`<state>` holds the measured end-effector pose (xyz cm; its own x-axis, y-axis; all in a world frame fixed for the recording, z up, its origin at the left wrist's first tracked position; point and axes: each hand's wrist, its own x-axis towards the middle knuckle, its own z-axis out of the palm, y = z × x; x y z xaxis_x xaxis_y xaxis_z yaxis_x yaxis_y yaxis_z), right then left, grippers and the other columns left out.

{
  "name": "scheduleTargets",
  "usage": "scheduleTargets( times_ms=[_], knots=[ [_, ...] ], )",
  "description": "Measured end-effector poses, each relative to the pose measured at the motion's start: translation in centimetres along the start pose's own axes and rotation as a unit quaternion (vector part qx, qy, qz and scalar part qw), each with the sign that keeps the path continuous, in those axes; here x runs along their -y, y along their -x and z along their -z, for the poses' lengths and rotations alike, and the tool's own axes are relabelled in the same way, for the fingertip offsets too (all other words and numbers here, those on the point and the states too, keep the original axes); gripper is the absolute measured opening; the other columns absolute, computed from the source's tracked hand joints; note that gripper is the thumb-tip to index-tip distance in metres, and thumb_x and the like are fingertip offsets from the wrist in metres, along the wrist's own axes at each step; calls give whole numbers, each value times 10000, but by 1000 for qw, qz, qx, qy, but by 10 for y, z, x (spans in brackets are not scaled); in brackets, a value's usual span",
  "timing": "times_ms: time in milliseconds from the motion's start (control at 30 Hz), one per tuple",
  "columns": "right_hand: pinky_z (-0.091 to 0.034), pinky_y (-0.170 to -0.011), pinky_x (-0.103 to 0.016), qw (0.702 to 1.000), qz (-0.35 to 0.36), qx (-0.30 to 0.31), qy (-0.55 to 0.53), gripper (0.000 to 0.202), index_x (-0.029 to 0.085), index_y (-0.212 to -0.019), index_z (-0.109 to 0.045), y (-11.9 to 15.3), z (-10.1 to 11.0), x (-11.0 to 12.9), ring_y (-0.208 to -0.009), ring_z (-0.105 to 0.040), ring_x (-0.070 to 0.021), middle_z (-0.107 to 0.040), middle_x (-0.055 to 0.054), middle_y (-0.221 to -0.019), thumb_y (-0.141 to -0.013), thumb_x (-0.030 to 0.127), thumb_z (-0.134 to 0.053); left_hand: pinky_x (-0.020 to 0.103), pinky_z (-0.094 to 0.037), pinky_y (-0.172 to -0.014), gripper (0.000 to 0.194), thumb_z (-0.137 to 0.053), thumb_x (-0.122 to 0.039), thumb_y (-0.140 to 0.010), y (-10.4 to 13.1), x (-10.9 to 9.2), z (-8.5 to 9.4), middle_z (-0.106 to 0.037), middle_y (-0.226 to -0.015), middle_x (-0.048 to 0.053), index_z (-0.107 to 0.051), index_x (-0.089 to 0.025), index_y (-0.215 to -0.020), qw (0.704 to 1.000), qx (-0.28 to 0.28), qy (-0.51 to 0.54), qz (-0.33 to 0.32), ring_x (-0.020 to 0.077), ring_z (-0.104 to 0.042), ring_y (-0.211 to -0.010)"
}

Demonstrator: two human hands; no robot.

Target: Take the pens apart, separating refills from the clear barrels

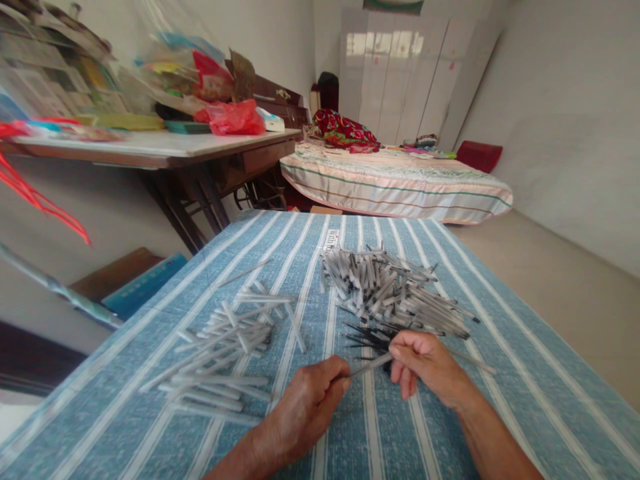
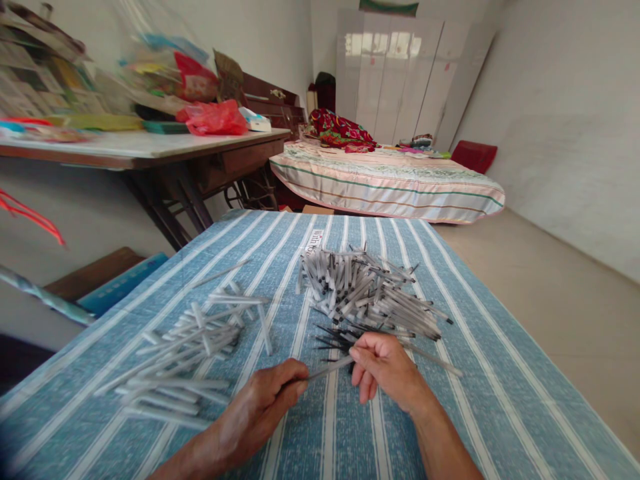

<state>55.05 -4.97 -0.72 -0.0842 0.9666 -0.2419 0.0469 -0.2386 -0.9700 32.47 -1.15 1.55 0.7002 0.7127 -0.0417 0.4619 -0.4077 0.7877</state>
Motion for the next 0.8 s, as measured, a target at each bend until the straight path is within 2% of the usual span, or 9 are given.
scheduleTargets(
  times_ms=[167, 333, 467, 533, 700, 800],
  knots=[
    [-397, -359, -153, 1000, 8, 10, -14, 338, 139, -770, -513, 0, 1, 0, -411, -605, -107, -656, -20, -636, -775, 474, -559, 202, -348, -574, 220, -360, -288, -879, 0, 1, 0, -504, -653, -22, -527, -178, -786, 1000, 0, 8, 1, 109, -492, -612],
    [-334, -292, -139, 1000, -15, -1, 10, 410, 140, -678, -484, -3, 1, -6, -320, -558, -109, -618, -12, -503, -803, 530, -475, 199, -346, -575, 215, -364, -277, -877, 0, 4, -2, -501, -656, -27, -525, -173, -780, 1000, -9, 13, -11, 105, -486, -616],
    [-406, -351, -159, 1000, 8, 21, -20, 352, 141, -769, -505, -1, 2, -3, -403, -605, -116, -656, -20, -628, -760, 487, -568, 199, -345, -578, 221, -360, -277, -879, 0, 3, -1, -501, -658, -27, -532, -172, -786, 1000, -4, 14, -7, 104, -481, -617],
    [-401, -349, -158, 999, 3, 28, -24, 362, 143, -815, -510, 0, 2, -2, -417, -612, -119, -665, -28, -672, -750, 493, -579, 200, -345, -581, 221, -362, -281, -879, 0, 2, 0, -499, -661, -26, -532, -171, -792, 1000, -1, 16, -7, 104, -479, -619],
    [-319, -290, -143, 1000, -30, 1, 4, 441, 146, -684, -474, -2, 0, -3, -315, -555, -115, -609, -11, -491, -789, 574, -457, 196, -335, -571, 220, -369, -295, -878, -1, -1, 1, -475, -647, -33, -520, -170, -778, 1000, 8, 27, 7, 100, -465, -609],
    [-355, -323, -145, 1000, -6, 23, -13, 379, 145, -731, -486, -1, 2, -4, -360, -582, -113, -639, -16, -562, -770, 518, -535, 196, -326, -557, 211, -381, -289, -872, -1, 0, 0, -455, -623, -39, -514, -169, -760, 999, 11, 34, 14, 96, -443, -587]
  ],
)
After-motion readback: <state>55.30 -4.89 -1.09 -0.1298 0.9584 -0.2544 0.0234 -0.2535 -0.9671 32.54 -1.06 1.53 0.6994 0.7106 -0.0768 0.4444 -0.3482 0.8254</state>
